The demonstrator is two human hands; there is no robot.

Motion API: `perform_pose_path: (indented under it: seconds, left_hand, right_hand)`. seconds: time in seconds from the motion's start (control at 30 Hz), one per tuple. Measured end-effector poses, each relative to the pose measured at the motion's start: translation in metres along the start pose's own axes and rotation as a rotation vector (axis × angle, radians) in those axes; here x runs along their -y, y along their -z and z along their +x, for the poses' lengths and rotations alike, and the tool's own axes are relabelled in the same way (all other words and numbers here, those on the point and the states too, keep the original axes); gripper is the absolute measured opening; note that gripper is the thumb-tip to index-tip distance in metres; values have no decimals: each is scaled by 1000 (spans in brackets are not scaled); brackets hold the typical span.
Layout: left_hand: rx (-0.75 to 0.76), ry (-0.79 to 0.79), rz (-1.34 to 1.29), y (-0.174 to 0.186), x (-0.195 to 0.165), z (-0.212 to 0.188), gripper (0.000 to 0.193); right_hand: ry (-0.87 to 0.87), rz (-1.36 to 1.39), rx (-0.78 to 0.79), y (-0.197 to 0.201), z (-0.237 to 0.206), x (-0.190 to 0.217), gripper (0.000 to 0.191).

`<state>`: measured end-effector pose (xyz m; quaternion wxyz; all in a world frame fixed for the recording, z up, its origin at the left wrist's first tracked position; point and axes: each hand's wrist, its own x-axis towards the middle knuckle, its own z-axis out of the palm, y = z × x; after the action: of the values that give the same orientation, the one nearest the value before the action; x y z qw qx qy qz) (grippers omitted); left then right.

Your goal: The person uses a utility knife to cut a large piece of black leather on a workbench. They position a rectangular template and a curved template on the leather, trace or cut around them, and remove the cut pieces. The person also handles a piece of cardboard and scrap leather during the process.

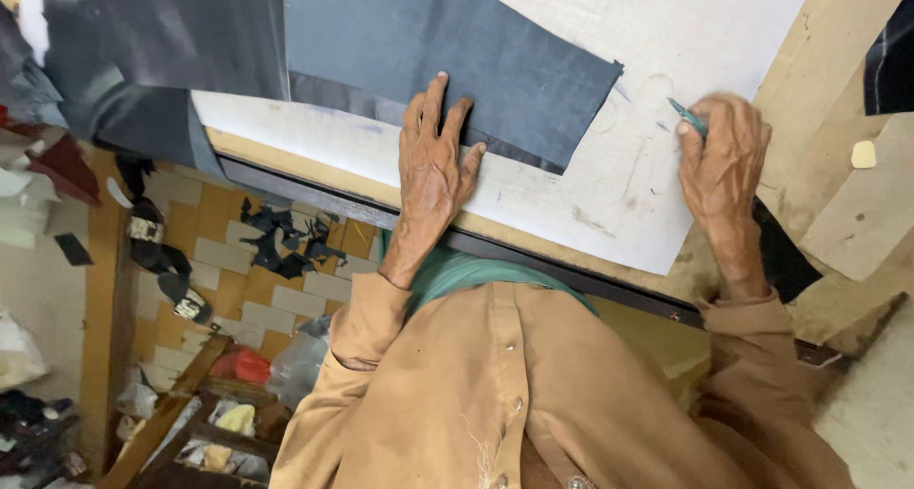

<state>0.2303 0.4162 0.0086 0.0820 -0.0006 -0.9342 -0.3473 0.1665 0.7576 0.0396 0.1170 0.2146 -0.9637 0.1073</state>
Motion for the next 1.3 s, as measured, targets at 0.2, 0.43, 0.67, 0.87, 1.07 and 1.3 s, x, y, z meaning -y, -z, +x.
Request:
perform_pose_path:
  seconds: [0.2,0.43,0.67,0.87,1.07,1.3]
  left_hand:
    - [9,-74,25,9,6,4,51]
    - [94,-163,5,26,17,13,47]
    - [226,-205,5,38,37,19,51]
    - [233,-274,-102,53,51,48,72]
    - [108,-610,521,124,74,137,34]
    - [493,-246,71,114,6,161,20]
  right_hand:
    - [-257,454,29,-43,50,19,8]
    - [-381,481,188,-69,86,49,52]
    - [-686,493,264,-60,72,74,42]
    - [-155,262,-207,-60,54,153,9]
    - [129,459,-508,-30,-6,167,22]
    - [-690,492,-585,-22,-36,22,34]
